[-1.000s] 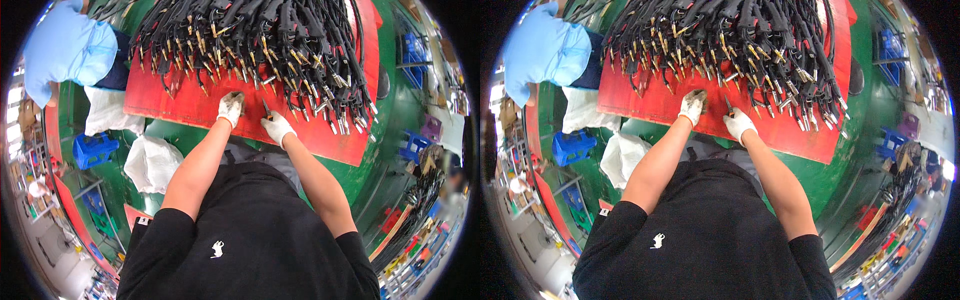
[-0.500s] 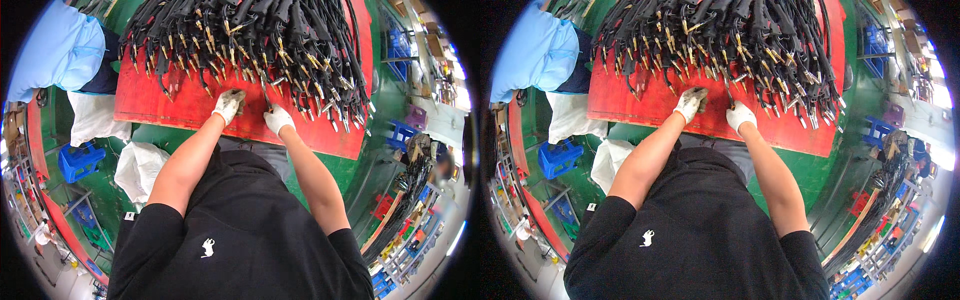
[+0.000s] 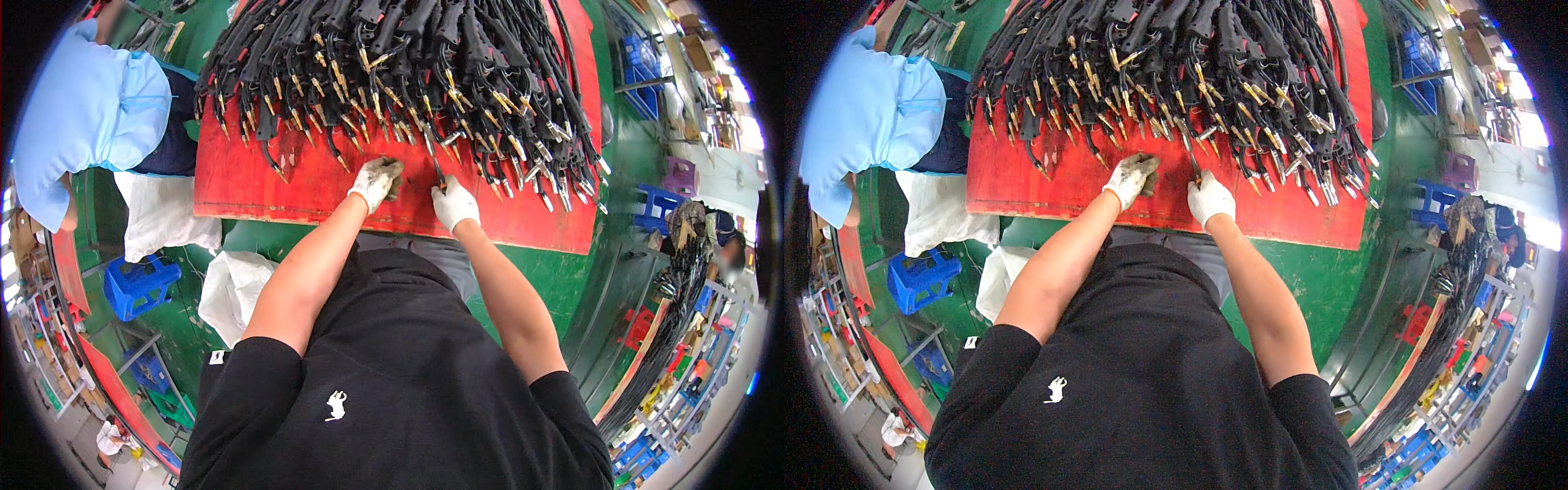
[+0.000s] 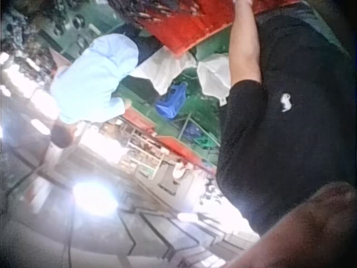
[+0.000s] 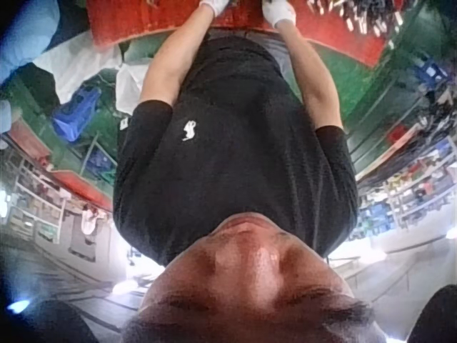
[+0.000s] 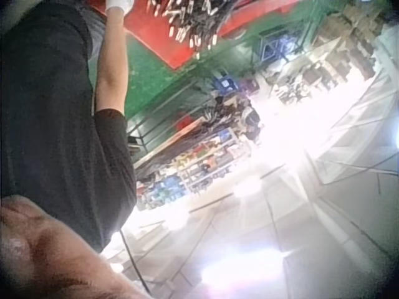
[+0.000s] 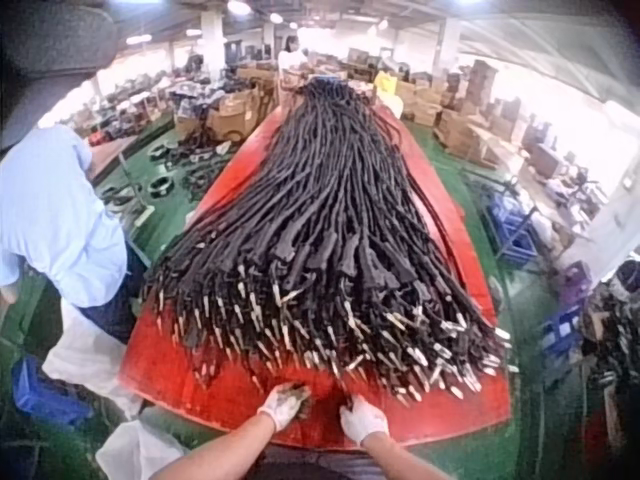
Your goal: Manually assembling and trimming industrial cable torch assemblies using pliers.
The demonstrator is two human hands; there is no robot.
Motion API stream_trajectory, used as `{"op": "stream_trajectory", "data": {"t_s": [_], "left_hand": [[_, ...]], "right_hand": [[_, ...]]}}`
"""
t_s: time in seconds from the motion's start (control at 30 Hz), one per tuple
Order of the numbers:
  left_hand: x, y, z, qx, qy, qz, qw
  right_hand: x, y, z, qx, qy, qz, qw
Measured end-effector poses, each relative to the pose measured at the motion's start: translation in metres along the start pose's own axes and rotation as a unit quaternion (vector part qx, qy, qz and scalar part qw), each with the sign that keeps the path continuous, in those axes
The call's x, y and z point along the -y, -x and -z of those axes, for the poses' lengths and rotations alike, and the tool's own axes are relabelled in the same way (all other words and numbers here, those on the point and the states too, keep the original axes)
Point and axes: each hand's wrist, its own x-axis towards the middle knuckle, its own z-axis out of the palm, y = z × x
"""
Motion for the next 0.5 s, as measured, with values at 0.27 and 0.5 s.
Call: {"op": "stream_trajectory", "data": {"t_s": [0.27,0.5], "left_hand": [[-0.001,0.003,-0.002,-0.001,-0.024,-0.002,1.0],[-0.001,0.002,-0.017,-0.03,-0.027,-0.017,0.999]], "right_hand": [[0.005,-0.011,0.01,0.011,-0.001,0.037,0.999],[-0.021,-0.014,-0.006,0.066,-0.264,0.035,0.962]]}}
